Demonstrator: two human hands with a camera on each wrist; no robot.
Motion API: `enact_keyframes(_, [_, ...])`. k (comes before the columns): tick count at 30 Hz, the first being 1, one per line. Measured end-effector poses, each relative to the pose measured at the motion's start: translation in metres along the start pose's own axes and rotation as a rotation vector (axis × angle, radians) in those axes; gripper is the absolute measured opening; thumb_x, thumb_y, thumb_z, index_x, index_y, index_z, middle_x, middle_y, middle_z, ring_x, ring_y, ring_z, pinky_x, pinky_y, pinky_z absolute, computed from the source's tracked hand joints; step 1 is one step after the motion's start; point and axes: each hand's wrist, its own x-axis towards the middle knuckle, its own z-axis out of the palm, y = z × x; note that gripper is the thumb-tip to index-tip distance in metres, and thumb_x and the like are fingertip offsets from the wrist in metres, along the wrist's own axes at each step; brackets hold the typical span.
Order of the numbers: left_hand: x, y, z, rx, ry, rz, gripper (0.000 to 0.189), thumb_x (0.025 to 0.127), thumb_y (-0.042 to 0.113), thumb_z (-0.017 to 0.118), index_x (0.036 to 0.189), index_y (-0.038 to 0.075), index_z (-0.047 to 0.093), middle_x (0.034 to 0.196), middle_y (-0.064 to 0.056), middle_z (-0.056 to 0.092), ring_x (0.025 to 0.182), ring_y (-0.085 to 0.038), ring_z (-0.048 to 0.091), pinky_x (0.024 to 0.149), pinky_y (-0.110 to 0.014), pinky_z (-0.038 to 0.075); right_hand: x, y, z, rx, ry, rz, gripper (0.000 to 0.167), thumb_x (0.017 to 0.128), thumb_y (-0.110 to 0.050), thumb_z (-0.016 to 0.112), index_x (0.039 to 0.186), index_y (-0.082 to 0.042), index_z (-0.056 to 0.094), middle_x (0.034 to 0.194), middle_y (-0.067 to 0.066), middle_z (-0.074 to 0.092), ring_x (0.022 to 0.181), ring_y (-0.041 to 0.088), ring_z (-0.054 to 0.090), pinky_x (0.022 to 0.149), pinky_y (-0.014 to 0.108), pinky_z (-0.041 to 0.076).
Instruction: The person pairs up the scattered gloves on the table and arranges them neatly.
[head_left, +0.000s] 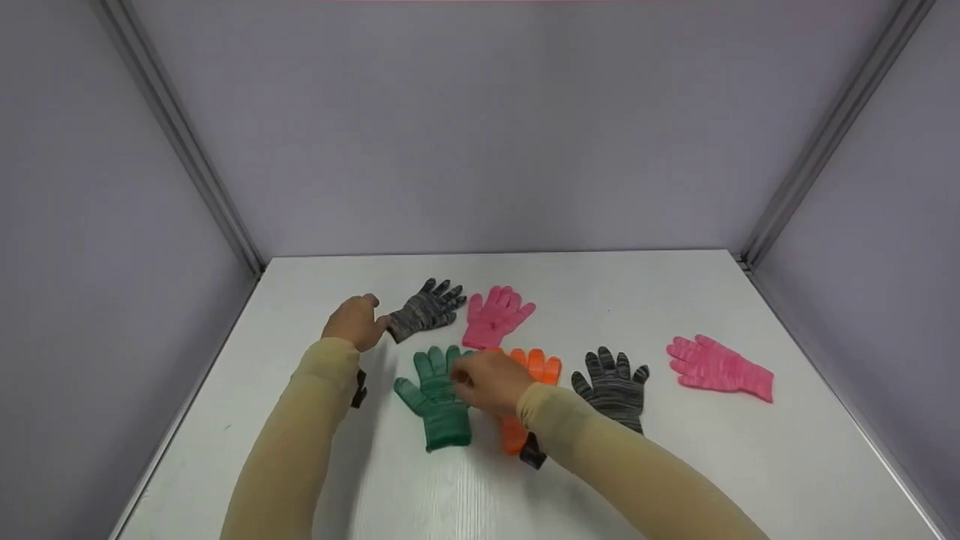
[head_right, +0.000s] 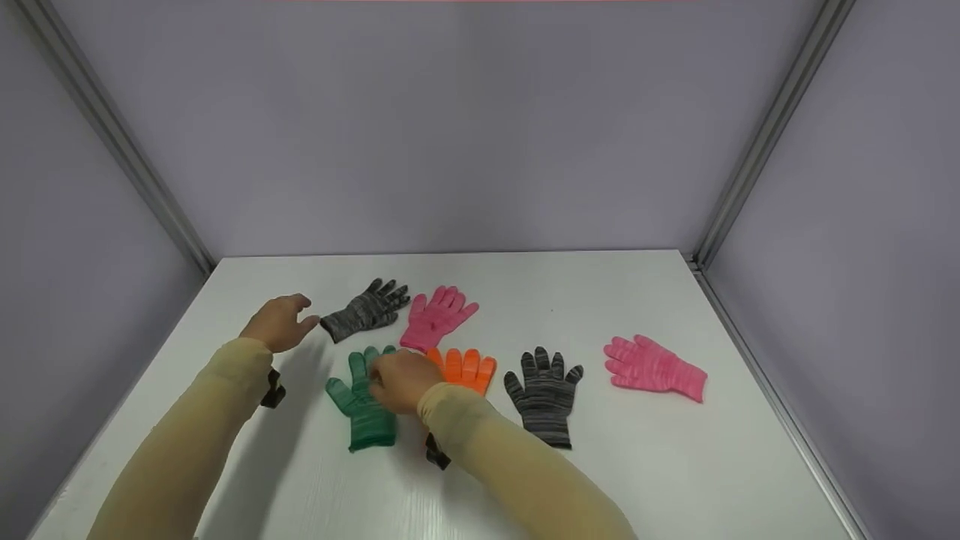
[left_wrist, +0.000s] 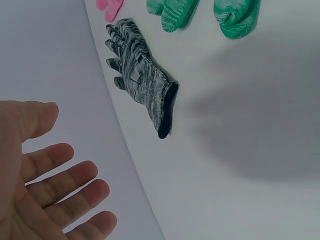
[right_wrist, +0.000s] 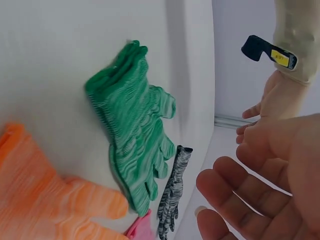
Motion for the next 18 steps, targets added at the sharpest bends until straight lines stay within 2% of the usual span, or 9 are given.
enact_keyframes(7, [0.024, -0.012, 0.016, -0.007, -0.031, -0.049, 0.051, 0.097, 0.026, 0.054, 0.134, -0.009, 0.046, 0.129, -0.030, 0.052, 0.122, -0.044, 0.048, 0.100, -0.052, 0.039, 0.036, 0.000, 0.004, 0.072, -0.012, 0.051, 0.022, 0.094, -0.029, 0.059, 0.111, -0.018, 0.069, 0.092, -0.008, 0.063, 0.083, 0.010, 0.056, 0.074, 0.026, 0.051])
enact_keyframes(13, [0.043, -0.022, 0.036, -0.008, -0.048, -0.091, 0.055, 0.098, 0.029, 0.054, 0.135, -0.010, 0.044, 0.130, -0.030, 0.051, 0.121, -0.044, 0.049, 0.099, -0.052, 0.040, 0.061, 0.004, 0.008, 0.138, -0.010, 0.080, 0.024, 0.095, -0.026, 0.058, 0.112, -0.014, 0.070, 0.091, -0.007, 0.065, 0.080, 0.010, 0.057, 0.074, 0.025, 0.051])
enact_keyframes(18, [0.049, -0.025, 0.040, -0.040, -0.065, -0.111, 0.057, 0.099, 0.029, 0.053, 0.139, -0.009, 0.040, 0.134, -0.031, 0.048, 0.124, -0.044, 0.046, 0.101, -0.053, 0.038, 0.074, 0.000, 0.009, 0.207, 0.035, 0.120, 0.021, 0.094, -0.027, 0.059, 0.107, -0.016, 0.071, 0.092, -0.007, 0.064, 0.082, 0.009, 0.057, 0.073, 0.026, 0.051])
